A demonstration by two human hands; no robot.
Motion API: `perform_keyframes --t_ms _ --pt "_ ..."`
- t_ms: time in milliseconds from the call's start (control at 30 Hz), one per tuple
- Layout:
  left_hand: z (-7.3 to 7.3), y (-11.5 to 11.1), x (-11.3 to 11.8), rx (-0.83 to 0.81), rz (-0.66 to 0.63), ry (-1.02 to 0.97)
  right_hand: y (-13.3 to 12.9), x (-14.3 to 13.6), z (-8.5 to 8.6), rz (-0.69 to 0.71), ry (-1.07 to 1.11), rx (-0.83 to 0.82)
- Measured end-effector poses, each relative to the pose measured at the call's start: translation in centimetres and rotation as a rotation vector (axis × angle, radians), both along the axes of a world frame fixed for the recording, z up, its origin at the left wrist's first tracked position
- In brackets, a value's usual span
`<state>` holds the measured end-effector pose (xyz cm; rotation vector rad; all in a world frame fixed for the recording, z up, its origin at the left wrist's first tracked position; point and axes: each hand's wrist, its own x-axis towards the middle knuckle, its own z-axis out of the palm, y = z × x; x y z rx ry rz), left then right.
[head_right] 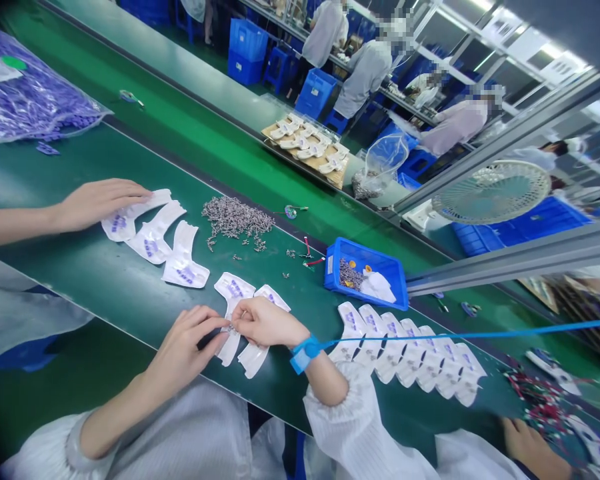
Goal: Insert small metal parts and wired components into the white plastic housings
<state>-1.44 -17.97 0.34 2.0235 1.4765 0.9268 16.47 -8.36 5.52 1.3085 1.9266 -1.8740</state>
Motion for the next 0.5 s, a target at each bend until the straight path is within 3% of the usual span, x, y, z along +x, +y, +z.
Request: perform_keyframes --t_ms 500 --pt "0.18 0.34 0.42 -0.024 0.019 0.036 -0.66 -0.16 0.09 -0.030 -0.004 0.117"
